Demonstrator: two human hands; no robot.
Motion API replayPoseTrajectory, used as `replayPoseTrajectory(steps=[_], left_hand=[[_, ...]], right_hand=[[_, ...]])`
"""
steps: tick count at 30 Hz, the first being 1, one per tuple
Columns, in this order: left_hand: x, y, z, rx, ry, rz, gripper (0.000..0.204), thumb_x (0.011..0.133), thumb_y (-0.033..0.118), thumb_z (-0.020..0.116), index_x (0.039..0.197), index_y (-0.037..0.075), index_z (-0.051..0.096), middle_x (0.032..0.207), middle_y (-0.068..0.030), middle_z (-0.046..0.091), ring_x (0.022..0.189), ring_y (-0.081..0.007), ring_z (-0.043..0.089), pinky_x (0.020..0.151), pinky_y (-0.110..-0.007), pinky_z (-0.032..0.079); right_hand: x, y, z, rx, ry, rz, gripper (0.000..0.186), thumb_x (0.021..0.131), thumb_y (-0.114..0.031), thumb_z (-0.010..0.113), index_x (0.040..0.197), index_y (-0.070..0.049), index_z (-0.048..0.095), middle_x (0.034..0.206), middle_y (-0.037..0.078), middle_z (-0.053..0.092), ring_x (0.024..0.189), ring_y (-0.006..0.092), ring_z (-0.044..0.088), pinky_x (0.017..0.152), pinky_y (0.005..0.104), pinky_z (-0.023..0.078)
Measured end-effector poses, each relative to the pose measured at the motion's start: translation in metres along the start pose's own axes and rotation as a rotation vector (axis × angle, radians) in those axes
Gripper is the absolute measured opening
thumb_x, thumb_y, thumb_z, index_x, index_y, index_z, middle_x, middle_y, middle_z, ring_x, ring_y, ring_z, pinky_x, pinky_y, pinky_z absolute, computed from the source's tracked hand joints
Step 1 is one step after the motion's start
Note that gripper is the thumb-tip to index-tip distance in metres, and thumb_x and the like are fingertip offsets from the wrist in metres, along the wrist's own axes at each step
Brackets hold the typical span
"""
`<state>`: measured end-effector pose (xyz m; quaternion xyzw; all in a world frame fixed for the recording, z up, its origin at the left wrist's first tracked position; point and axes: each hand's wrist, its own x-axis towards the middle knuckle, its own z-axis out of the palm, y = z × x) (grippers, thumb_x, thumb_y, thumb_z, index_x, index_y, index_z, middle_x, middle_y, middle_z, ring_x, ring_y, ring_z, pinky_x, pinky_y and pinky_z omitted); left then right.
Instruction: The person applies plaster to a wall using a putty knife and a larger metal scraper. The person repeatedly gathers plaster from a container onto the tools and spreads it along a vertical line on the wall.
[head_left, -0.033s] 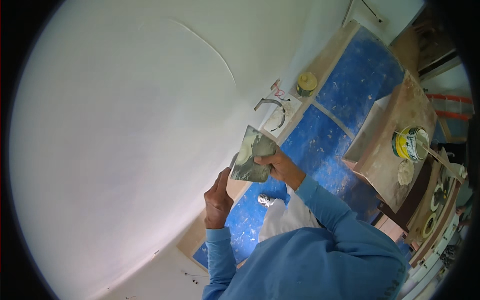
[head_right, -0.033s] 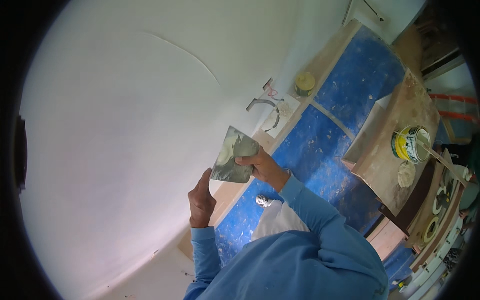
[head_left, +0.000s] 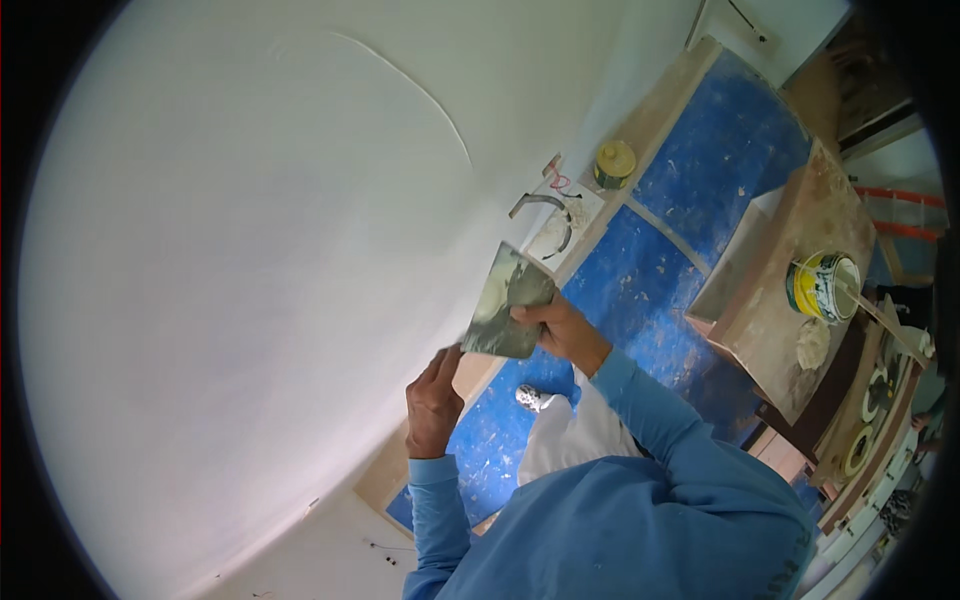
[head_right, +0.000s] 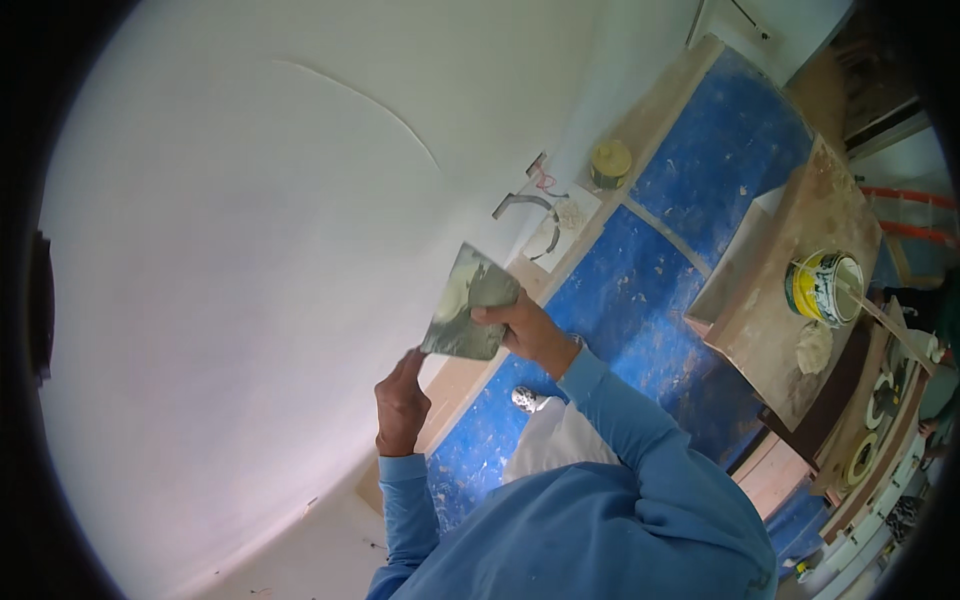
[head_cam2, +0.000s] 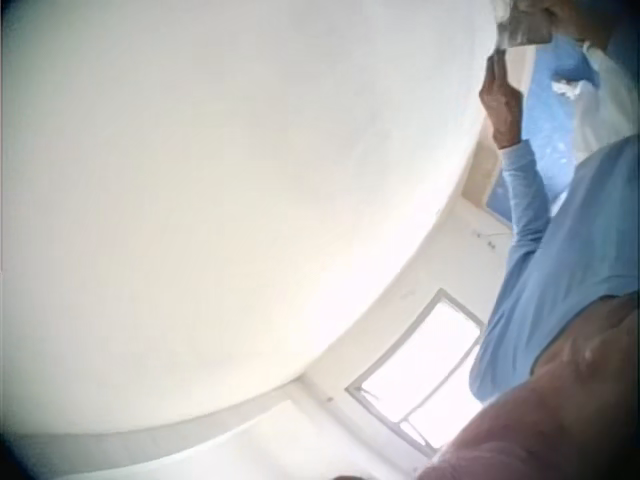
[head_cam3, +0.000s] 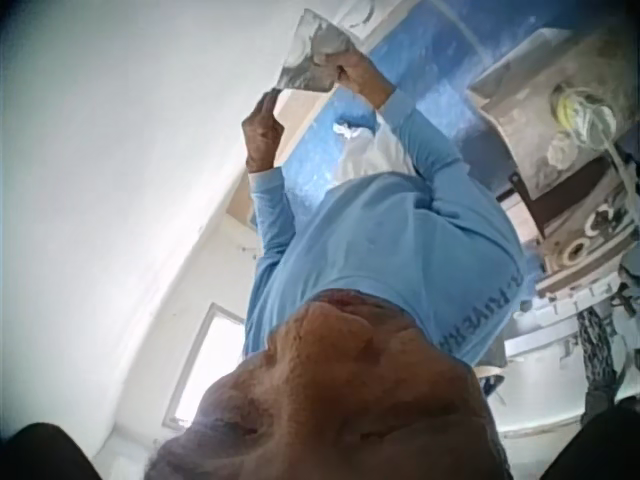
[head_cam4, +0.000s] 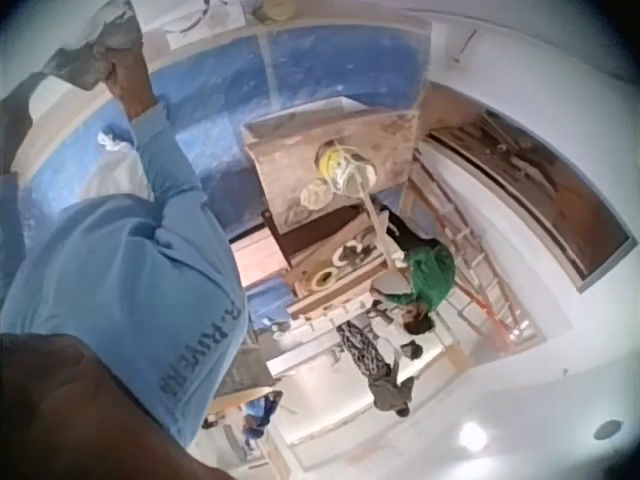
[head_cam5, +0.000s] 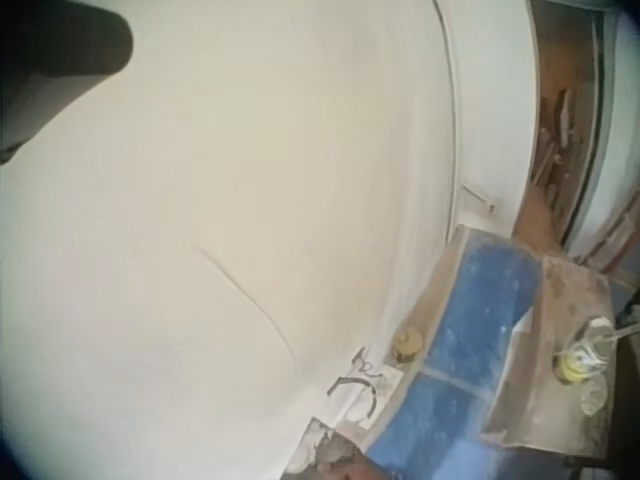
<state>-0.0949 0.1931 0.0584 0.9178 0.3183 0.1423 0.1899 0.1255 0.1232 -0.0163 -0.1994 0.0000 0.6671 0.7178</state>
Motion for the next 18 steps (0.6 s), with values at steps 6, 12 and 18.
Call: replayPoseTrajectory(steps=[6,12,18], left_hand=[[-0.08,-0.048,0.05,-0.135,-0.014,-0.41,0.031,0.091,-0.007,0.05,0.121,0.001,0.054,0.092,-0.0255,0.068,0.08,-0.0423,0.069,0.064,-0.045,0.053],[-0.147,-0.05,0.081,-0.152,-0.134,-0.63,0.023,0.094,0.003,0.051,0.117,0.004,0.057,0.085,-0.0254,0.068,0.078,-0.0423,0.069,0.062,-0.045,0.051],[-0.184,-0.038,0.107,-0.222,-0.229,-0.625,0.021,0.095,0.005,0.051,0.114,0.001,0.058,0.082,-0.0249,0.068,0.072,-0.0432,0.068,0.059,-0.046,0.051]], right_hand=[[0.087,0.022,-0.118,0.142,0.137,-0.213,0.03,0.088,0.002,0.065,0.117,-0.003,0.06,0.109,0.009,0.066,0.101,0.0226,0.067,0.091,0.0365,0.056],[0.156,0.037,-0.21,0.184,0.32,-0.262,0.023,0.09,-0.003,0.068,0.112,-0.003,0.062,0.105,0.007,0.066,0.097,0.0214,0.067,0.089,0.036,0.056],[0.201,0.044,-0.224,0.191,0.492,-0.286,0.025,0.086,-0.001,0.071,0.11,-0.001,0.063,0.103,0.008,0.066,0.094,0.0225,0.067,0.087,0.038,0.057]])
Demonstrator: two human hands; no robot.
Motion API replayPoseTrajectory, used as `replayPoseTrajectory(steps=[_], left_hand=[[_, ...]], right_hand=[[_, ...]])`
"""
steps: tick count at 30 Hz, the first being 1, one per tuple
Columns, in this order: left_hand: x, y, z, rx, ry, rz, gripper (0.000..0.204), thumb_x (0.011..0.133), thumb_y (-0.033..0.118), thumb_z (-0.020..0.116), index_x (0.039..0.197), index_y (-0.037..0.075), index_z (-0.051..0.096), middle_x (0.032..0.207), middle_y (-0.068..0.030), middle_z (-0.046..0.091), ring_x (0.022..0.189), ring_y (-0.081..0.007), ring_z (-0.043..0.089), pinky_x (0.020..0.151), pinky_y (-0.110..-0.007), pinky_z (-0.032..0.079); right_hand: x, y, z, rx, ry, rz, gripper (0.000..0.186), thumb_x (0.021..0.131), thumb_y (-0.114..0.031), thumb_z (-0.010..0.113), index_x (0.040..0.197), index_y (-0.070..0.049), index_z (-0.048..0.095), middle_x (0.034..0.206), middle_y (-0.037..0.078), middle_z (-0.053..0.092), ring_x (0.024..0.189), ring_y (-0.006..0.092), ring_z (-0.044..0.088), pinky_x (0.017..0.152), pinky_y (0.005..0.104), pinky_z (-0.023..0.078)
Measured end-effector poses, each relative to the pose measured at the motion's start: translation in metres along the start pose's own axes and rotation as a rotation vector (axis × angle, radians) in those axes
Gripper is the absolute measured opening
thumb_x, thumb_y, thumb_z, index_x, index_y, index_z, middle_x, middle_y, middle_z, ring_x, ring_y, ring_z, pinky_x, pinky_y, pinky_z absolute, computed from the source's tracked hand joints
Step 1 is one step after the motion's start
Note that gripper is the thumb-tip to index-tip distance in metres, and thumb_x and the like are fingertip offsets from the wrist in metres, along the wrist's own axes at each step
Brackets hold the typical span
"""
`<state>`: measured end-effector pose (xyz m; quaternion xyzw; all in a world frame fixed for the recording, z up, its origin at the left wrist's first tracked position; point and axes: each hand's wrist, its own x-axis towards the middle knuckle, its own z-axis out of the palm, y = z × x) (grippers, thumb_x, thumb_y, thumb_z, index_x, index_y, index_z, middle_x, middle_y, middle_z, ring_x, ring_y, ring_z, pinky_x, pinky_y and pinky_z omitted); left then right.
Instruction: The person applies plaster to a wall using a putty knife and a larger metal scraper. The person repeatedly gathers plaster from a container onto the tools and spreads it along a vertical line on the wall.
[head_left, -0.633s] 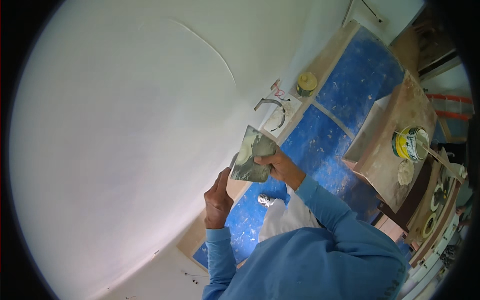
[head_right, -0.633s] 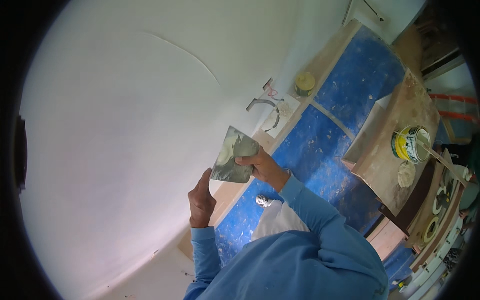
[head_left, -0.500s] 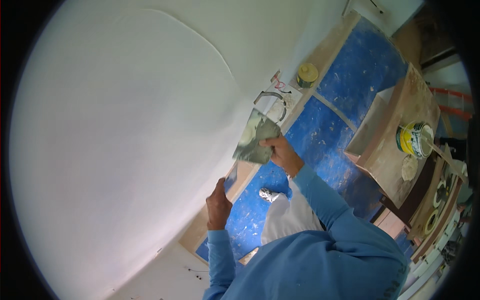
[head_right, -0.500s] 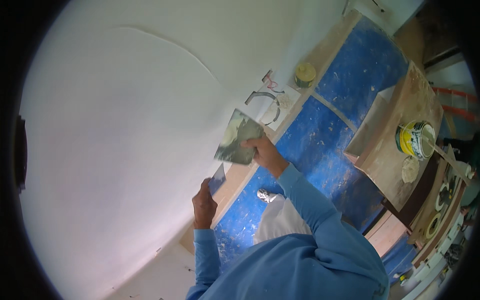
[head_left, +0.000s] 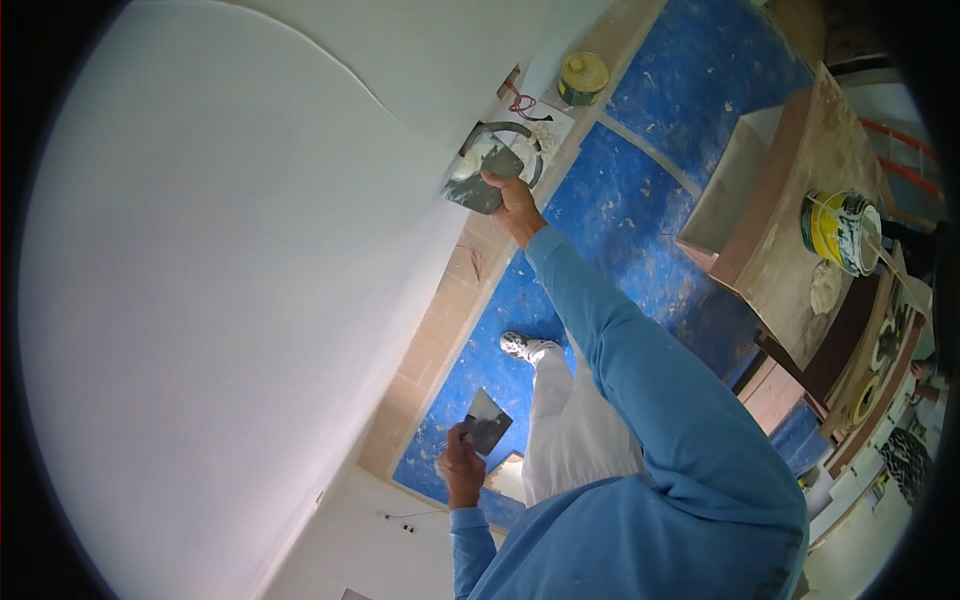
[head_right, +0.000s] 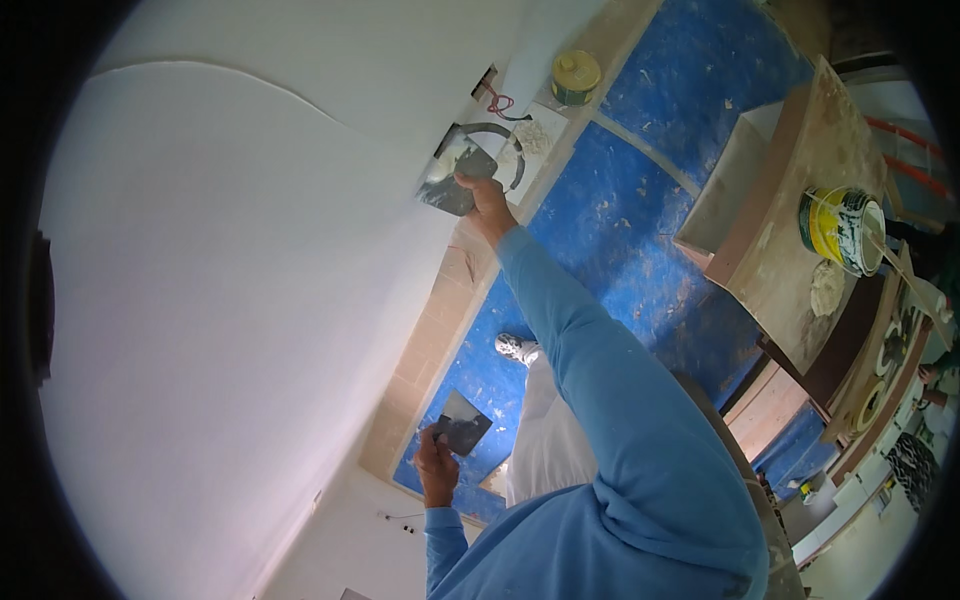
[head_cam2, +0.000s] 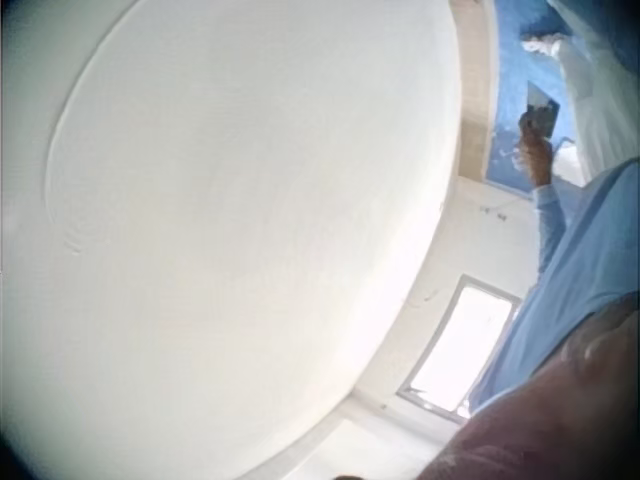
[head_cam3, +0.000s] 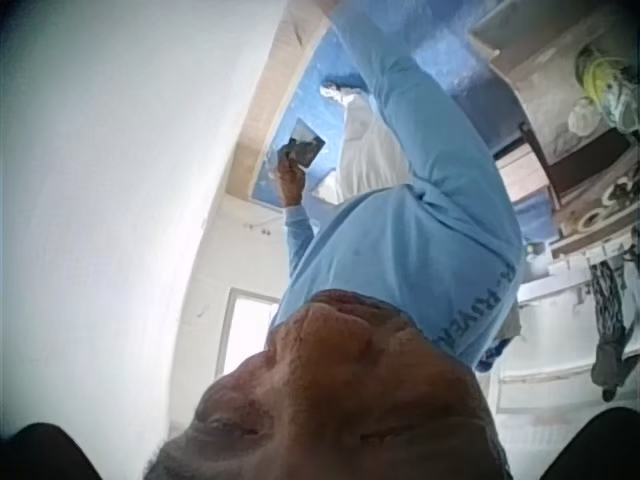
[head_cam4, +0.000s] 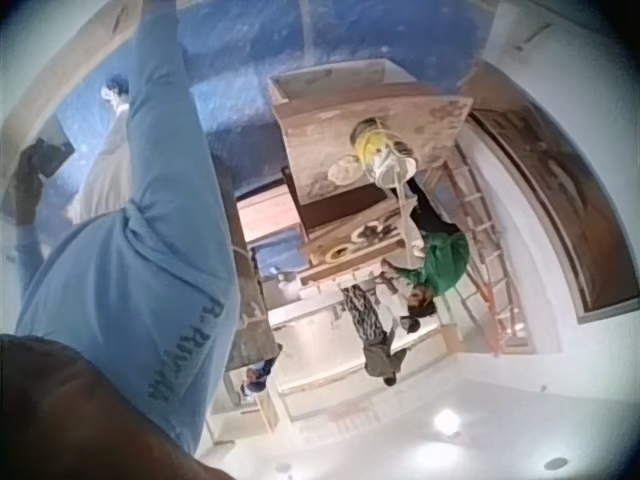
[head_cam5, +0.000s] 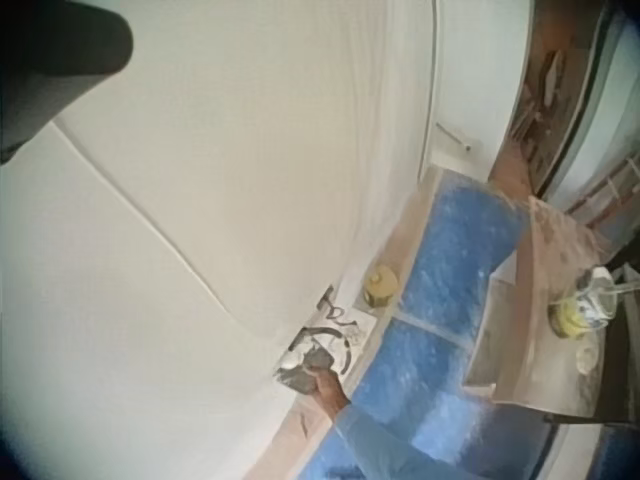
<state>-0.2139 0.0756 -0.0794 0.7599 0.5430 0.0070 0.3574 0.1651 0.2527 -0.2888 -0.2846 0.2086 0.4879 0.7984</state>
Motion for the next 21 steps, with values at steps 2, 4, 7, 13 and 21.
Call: replayPoseTrajectory(steps=[2,4,7,13,21], left_hand=[[-0.002,0.002,0.005,-0.041,-0.031,-0.014,0.02,0.095,0.005,0.05,0.113,0.001,0.058,0.082,-0.025,0.067,0.072,-0.0431,0.068,0.059,-0.046,0.051],[-0.001,0.005,0.005,-0.037,-0.052,-0.016,0.019,0.094,0.003,0.05,0.112,0.001,0.057,0.082,-0.0237,0.067,0.071,-0.0414,0.068,0.058,-0.044,0.051],[0.002,0.007,0.003,-0.057,-0.047,-0.037,0.018,0.093,0.003,0.051,0.11,0.001,0.058,0.081,-0.0215,0.067,0.069,-0.038,0.069,0.059,-0.042,0.052],[0.003,-0.002,-0.002,-0.063,-0.029,-0.059,0.018,0.093,0.003,0.053,0.11,0.001,0.058,0.08,-0.0203,0.067,0.065,-0.0348,0.068,0.057,-0.039,0.05],[-0.002,-0.001,0.002,-0.122,0.021,-0.007,0.018,0.093,0.003,0.052,0.11,0.002,0.057,0.077,-0.0218,0.066,0.065,-0.04,0.067,0.055,-0.043,0.05]], right_hand=[[0.013,0.003,0.001,0.015,0.013,-0.009,0.026,0.085,0.0,0.072,0.109,0.0,0.064,0.103,0.009,0.067,0.093,0.0228,0.067,0.087,0.0384,0.057],[0.022,0.005,0.0,0.039,-0.008,-0.017,0.025,0.083,0.001,0.073,0.107,0.0,0.065,0.102,0.009,0.067,0.092,0.0228,0.067,0.087,0.0384,0.057],[0.032,0.007,0.001,0.031,-0.027,-0.008,0.024,0.083,0.003,0.072,0.106,0.0,0.066,0.101,0.009,0.068,0.093,0.0229,0.067,0.086,0.0373,0.056],[0.032,0.001,0.014,-0.079,-0.044,-0.013,0.026,0.086,0.004,0.065,0.112,0.001,0.063,0.106,0.01,0.068,0.097,0.0242,0.067,0.091,0.0387,0.056],[0.005,-0.029,0.064,-0.396,-0.069,-0.115,0.024,0.083,0.008,0.063,0.107,0.004,0.064,0.103,0.01,0.067,0.091,0.0228,0.067,0.082,0.0364,0.055]])
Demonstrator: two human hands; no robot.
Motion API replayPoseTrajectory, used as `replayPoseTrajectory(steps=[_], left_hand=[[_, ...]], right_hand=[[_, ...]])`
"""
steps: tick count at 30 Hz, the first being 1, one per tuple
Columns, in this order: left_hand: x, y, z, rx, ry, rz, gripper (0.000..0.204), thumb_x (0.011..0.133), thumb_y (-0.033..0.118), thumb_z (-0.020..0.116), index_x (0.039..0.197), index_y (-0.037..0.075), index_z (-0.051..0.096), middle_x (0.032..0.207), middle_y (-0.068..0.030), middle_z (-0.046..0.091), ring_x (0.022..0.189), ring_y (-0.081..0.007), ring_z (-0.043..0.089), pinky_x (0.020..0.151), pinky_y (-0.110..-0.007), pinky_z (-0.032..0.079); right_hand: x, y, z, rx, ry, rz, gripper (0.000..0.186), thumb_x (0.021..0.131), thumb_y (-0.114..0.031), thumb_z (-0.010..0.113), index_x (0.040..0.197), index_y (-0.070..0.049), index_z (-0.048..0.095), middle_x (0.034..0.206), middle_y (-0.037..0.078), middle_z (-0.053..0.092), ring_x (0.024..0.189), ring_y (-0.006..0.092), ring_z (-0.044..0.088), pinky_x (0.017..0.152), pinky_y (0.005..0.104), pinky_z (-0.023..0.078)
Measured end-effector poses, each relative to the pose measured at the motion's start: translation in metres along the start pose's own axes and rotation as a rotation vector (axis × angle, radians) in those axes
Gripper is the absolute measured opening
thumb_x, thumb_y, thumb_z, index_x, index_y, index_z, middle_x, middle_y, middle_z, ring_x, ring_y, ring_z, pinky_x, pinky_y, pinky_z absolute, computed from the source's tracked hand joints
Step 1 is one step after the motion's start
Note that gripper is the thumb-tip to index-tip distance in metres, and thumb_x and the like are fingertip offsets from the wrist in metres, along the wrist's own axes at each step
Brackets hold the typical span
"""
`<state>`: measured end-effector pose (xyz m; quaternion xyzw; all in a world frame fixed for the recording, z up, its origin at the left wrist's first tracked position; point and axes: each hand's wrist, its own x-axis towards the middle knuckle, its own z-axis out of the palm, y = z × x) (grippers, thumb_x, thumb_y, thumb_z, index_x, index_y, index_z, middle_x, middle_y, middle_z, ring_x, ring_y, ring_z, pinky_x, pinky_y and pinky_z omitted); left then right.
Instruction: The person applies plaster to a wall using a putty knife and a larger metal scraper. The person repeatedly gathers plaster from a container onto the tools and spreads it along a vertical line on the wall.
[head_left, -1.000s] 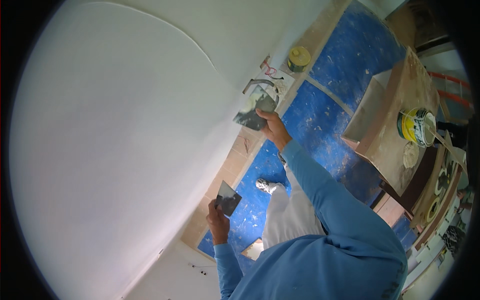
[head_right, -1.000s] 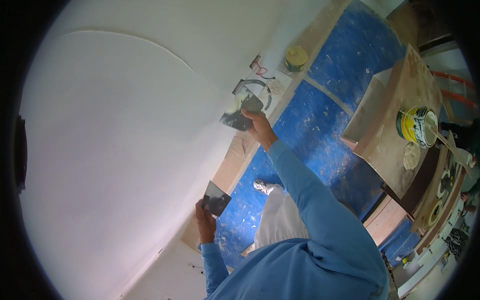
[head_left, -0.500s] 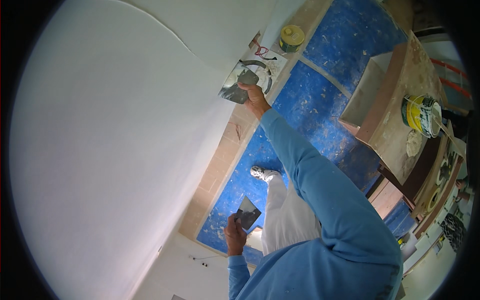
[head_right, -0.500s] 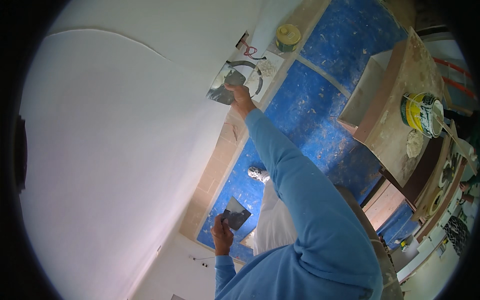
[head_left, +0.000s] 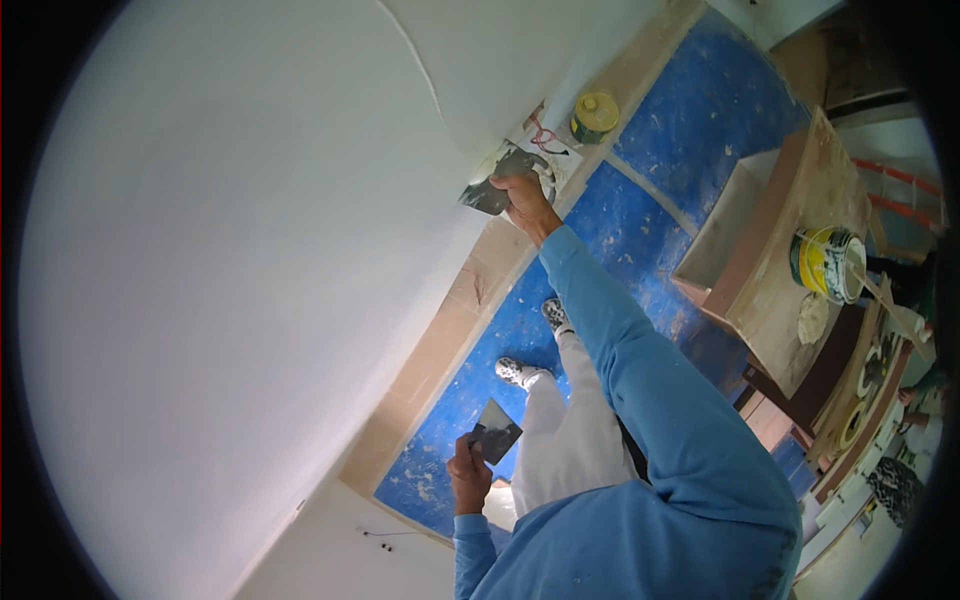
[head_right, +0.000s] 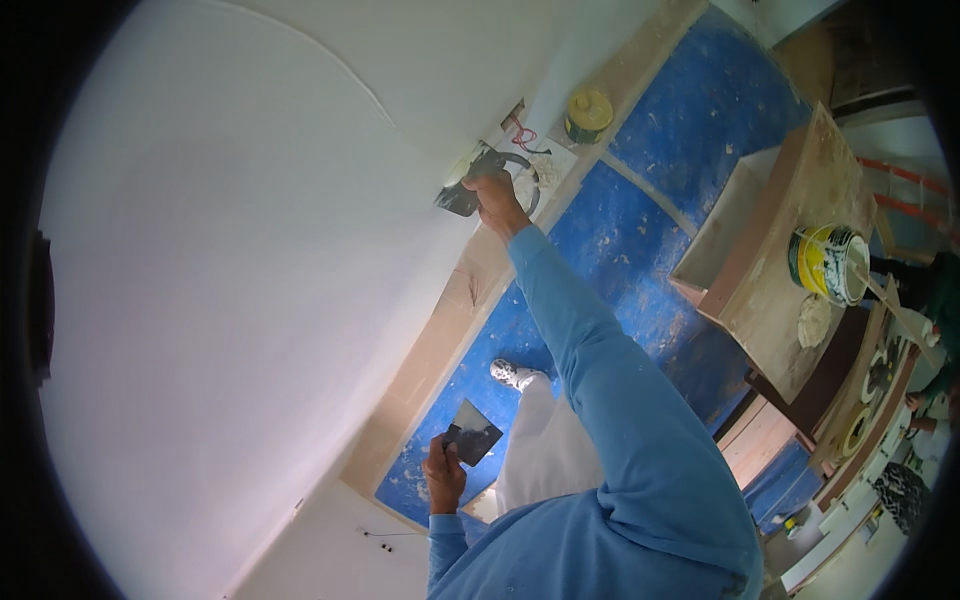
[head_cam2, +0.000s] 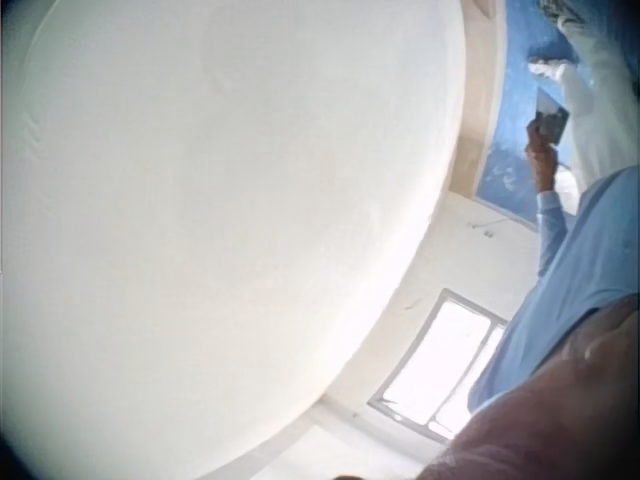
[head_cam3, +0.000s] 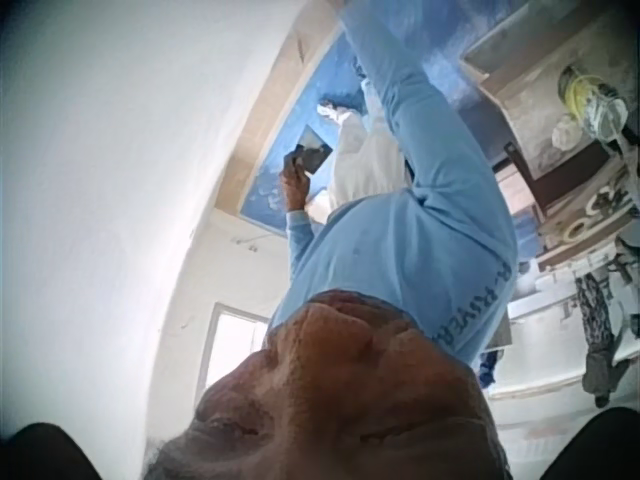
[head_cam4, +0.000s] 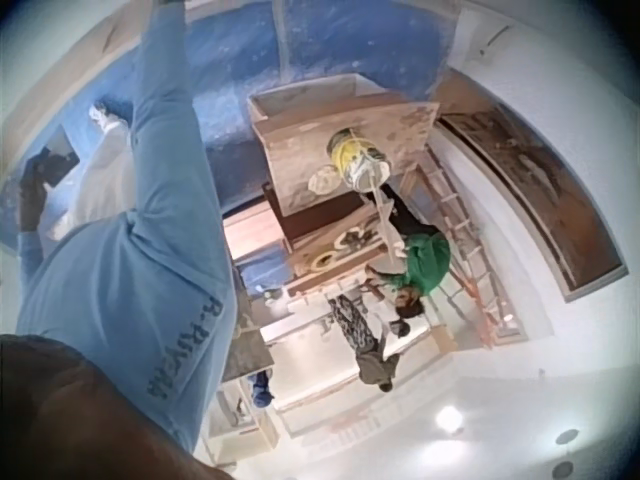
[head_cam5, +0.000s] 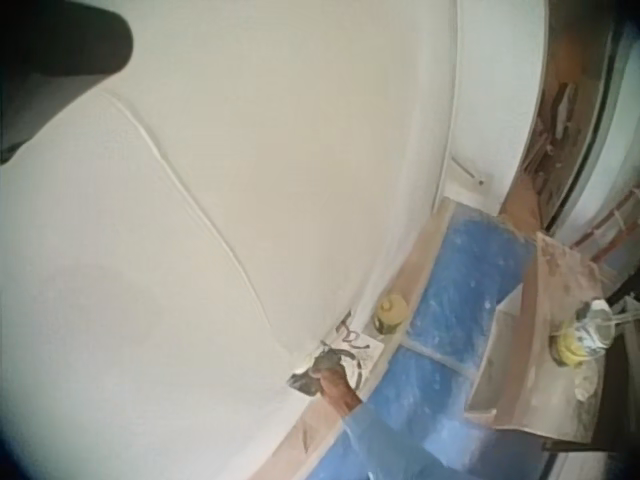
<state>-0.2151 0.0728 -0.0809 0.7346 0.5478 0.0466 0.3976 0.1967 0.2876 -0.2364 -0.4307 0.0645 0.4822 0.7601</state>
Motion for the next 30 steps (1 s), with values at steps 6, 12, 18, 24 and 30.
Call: replayPoseTrajectory(steps=[6,12,18,24,30], left_hand=[[-0.002,-0.007,0.007,-0.192,0.111,-0.002,0.015,0.095,0.008,0.052,0.108,0.002,0.058,0.071,-0.0198,0.065,0.061,-0.036,0.065,0.054,-0.041,0.049],[0.002,0.001,-0.001,-0.325,0.199,0.033,0.014,0.096,0.01,0.054,0.105,0.001,0.06,0.072,-0.0172,0.065,0.061,-0.027,0.064,0.056,-0.037,0.049],[0.003,-0.002,-0.008,-0.334,0.273,0.153,0.013,0.094,0.008,0.054,0.104,0.001,0.06,0.073,-0.0186,0.064,0.061,-0.0303,0.063,0.058,-0.038,0.049],[0.007,-0.004,-0.025,-0.362,0.271,0.218,0.011,0.093,0.007,0.055,0.101,0.001,0.059,0.073,-0.0184,0.062,0.062,-0.0306,0.062,0.058,-0.039,0.048],[0.003,-0.026,-0.028,-0.564,0.291,0.198,0.012,0.093,0.009,0.055,0.1,0.0,0.06,0.071,-0.0118,0.062,0.062,-0.0208,0.062,0.057,-0.035,0.05]], right_hand=[[-0.028,-0.043,0.035,0.007,-0.046,-0.218,0.023,0.079,0.01,0.067,0.1,0.004,0.065,0.096,0.009,0.067,0.085,0.0208,0.066,0.077,0.0341,0.054],[-0.072,-0.108,0.089,-0.073,-0.062,-0.383,0.014,0.075,0.007,0.072,0.088,0.004,0.066,0.084,0.007,0.066,0.072,0.018,0.064,0.066,0.0335,0.052],[-0.134,-0.175,0.154,-0.172,0.036,-0.446,0.013,0.076,0.006,0.073,0.086,0.006,0.065,0.084,0.009,0.065,0.071,0.0196,0.063,0.063,0.0344,0.05],[-0.185,-0.236,0.213,-0.102,-0.059,-0.561,0.014,0.08,0.001,0.069,0.091,0.008,0.063,0.086,0.013,0.064,0.073,0.0223,0.063,0.064,0.0359,0.05],[-0.252,-0.28,0.272,-0.102,-0.088,-0.655,0.029,0.083,-0.003,0.067,0.105,0.013,0.058,0.097,0.018,0.063,0.081,0.0261,0.065,0.066,0.0366,0.051]])
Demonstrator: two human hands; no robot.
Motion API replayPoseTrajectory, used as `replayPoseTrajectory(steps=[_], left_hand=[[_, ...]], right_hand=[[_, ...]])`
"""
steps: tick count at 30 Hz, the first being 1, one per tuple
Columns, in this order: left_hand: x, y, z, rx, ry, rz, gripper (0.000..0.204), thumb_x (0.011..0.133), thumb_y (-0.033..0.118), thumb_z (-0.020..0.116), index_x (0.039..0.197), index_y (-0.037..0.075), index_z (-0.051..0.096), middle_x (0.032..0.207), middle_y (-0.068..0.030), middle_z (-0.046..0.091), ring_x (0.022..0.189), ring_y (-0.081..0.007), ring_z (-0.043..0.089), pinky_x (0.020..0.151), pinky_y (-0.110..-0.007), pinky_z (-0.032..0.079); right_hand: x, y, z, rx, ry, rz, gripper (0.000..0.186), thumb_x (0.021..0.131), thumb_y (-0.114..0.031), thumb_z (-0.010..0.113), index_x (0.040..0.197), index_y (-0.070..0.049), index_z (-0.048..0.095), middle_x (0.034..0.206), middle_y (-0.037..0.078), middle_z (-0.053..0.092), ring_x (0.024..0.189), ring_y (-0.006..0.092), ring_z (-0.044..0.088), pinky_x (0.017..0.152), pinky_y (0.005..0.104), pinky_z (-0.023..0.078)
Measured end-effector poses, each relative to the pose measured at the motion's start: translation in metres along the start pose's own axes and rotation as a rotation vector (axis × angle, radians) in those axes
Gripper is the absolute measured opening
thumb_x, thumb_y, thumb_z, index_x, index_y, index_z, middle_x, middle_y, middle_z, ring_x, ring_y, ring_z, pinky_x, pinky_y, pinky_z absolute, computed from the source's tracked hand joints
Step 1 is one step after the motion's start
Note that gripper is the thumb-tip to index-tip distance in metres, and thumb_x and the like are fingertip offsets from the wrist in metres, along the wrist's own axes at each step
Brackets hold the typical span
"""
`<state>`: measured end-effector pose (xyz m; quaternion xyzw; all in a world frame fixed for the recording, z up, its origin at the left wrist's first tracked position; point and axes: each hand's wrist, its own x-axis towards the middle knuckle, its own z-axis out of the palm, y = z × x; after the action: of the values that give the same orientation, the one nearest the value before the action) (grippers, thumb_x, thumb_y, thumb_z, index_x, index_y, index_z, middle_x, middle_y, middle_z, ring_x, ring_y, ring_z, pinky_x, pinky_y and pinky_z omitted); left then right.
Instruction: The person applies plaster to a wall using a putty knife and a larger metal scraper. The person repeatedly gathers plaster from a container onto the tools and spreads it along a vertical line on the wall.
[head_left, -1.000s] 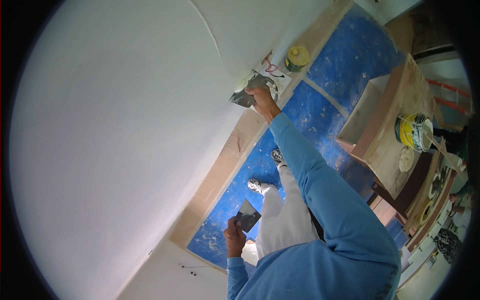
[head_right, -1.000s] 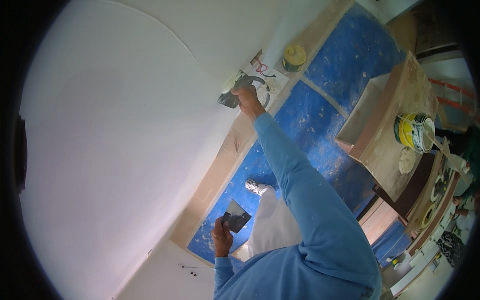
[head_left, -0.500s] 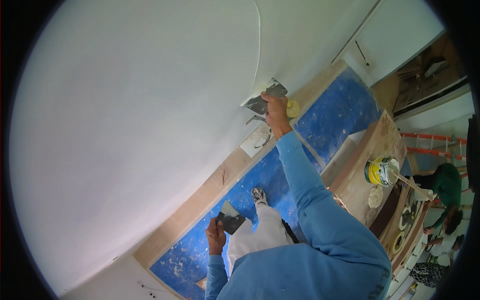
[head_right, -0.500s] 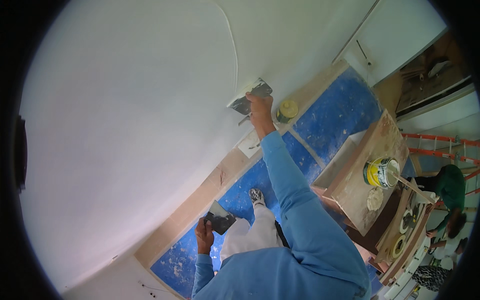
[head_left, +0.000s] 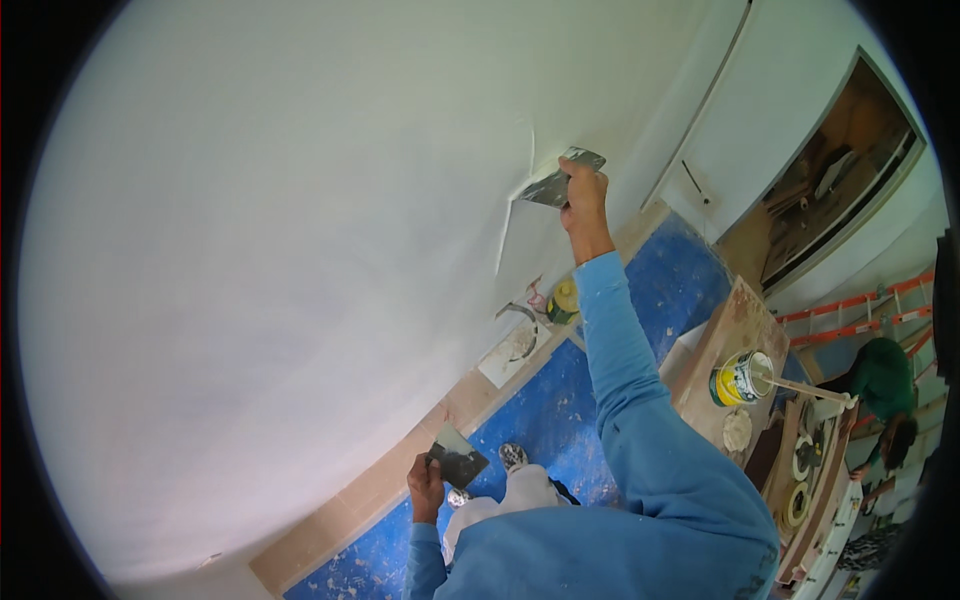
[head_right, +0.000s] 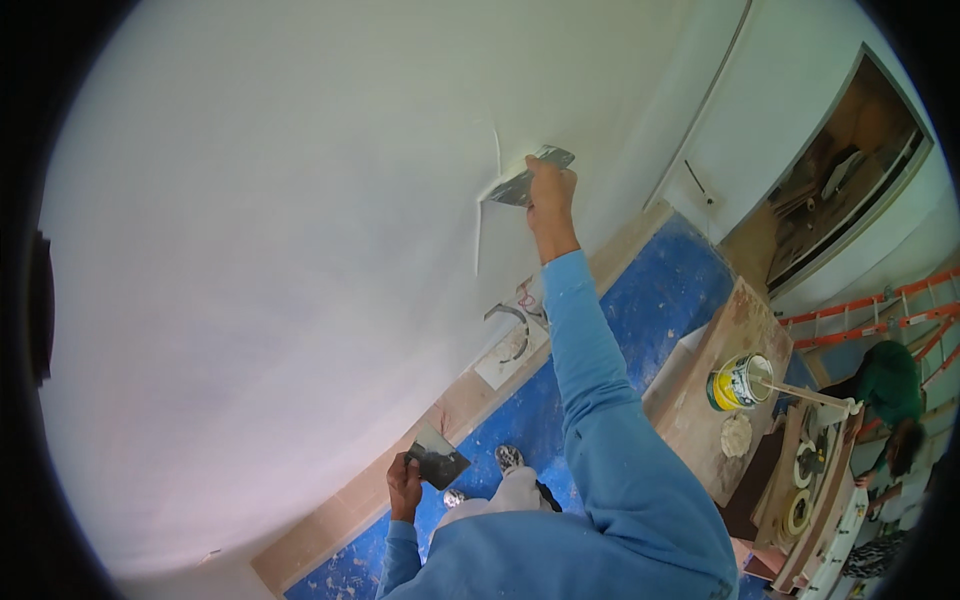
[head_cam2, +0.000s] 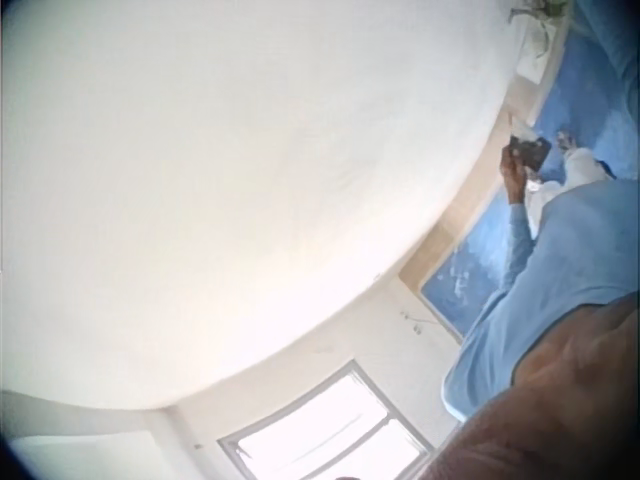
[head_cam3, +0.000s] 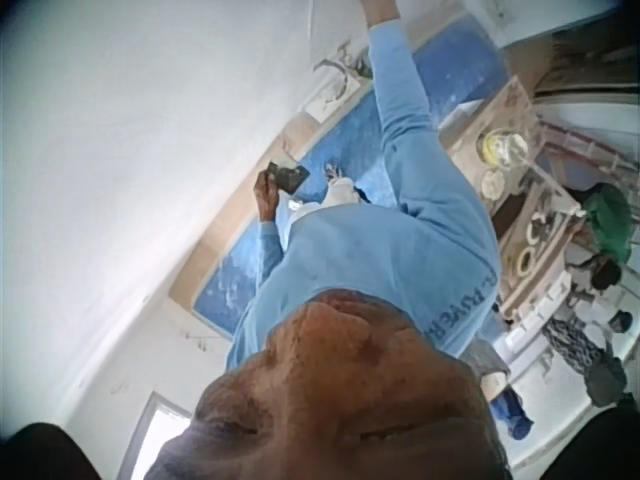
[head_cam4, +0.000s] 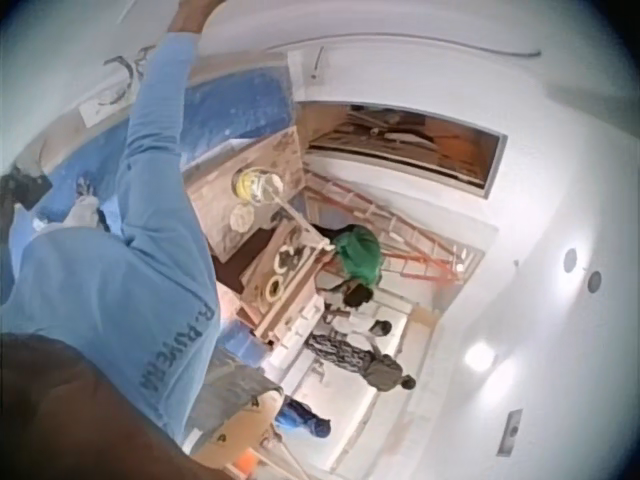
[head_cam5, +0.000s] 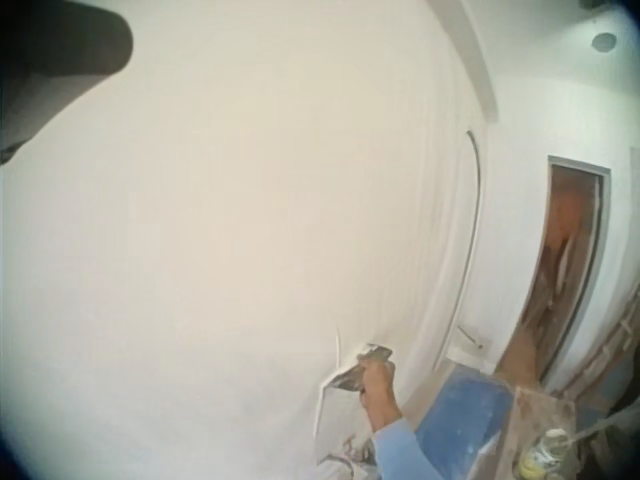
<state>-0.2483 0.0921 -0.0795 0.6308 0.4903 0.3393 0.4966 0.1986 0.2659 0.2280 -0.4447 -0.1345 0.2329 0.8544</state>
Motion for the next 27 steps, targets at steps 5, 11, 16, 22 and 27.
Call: replayPoseTrajectory(steps=[5,11,16,22,27], left_hand=[[0.002,0.015,-0.009,-0.393,-0.008,-0.147,0.017,0.095,0.015,0.056,0.099,-0.001,0.062,0.073,-0.0062,0.063,0.061,-0.0128,0.059,0.053,-0.028,0.05],[0.01,0.018,-0.022,-0.41,0.056,-0.139,0.021,0.093,0.021,0.061,0.098,0.0,0.063,0.073,-0.0033,0.062,0.058,-0.0087,0.054,0.051,-0.024,0.045],[0.015,0.038,-0.029,-0.414,0.105,-0.092,0.019,0.091,0.02,0.063,0.095,0.001,0.064,0.073,-0.0007,0.061,0.059,-0.0071,0.051,0.052,-0.024,0.042],[0.042,0.091,-0.027,-0.653,0.073,-0.128,0.016,0.09,0.017,0.061,0.094,0.002,0.063,0.073,-0.0001,0.057,0.061,-0.0075,0.048,0.055,-0.024,0.039],[0.07,0.125,-0.011,-1.122,-0.072,-0.157,0.027,0.091,0.007,0.052,0.114,-0.006,0.056,0.107,-0.0148,0.066,0.099,-0.0245,0.067,0.083,-0.038,0.057]], right_hand=[[-0.009,-0.054,0.035,-0.049,-0.019,-0.066,0.033,0.085,-0.008,0.066,0.11,0.012,0.057,0.102,0.018,0.063,0.084,0.0297,0.067,0.071,0.0414,0.058],[-0.016,-0.099,0.081,-0.193,-0.052,-0.21,0.018,0.084,-0.011,0.066,0.075,0.0,0.057,0.066,0.004,0.051,0.054,0.0161,0.051,0.049,0.0347,0.041],[-0.047,-0.112,0.109,-0.411,-0.149,-0.491,0.016,0.078,-0.01,0.068,0.07,0.002,0.06,0.064,0.005,0.056,0.055,0.0147,0.052,0.05,0.0319,0.04],[-0.091,-0.087,0.108,-0.652,-0.477,-0.631,0.018,0.072,-0.011,0.062,0.074,0.007,0.059,0.061,0.01,0.059,0.054,0.0168,0.05,0.053,0.0358,0.045],[-0.123,-0.037,0.029,-0.717,-0.953,-0.411,0.024,0.08,-0.009,0.059,0.1,0.002,0.068,0.077,0.014,0.065,0.065,0.018,0.055,0.064,0.035,0.049]])
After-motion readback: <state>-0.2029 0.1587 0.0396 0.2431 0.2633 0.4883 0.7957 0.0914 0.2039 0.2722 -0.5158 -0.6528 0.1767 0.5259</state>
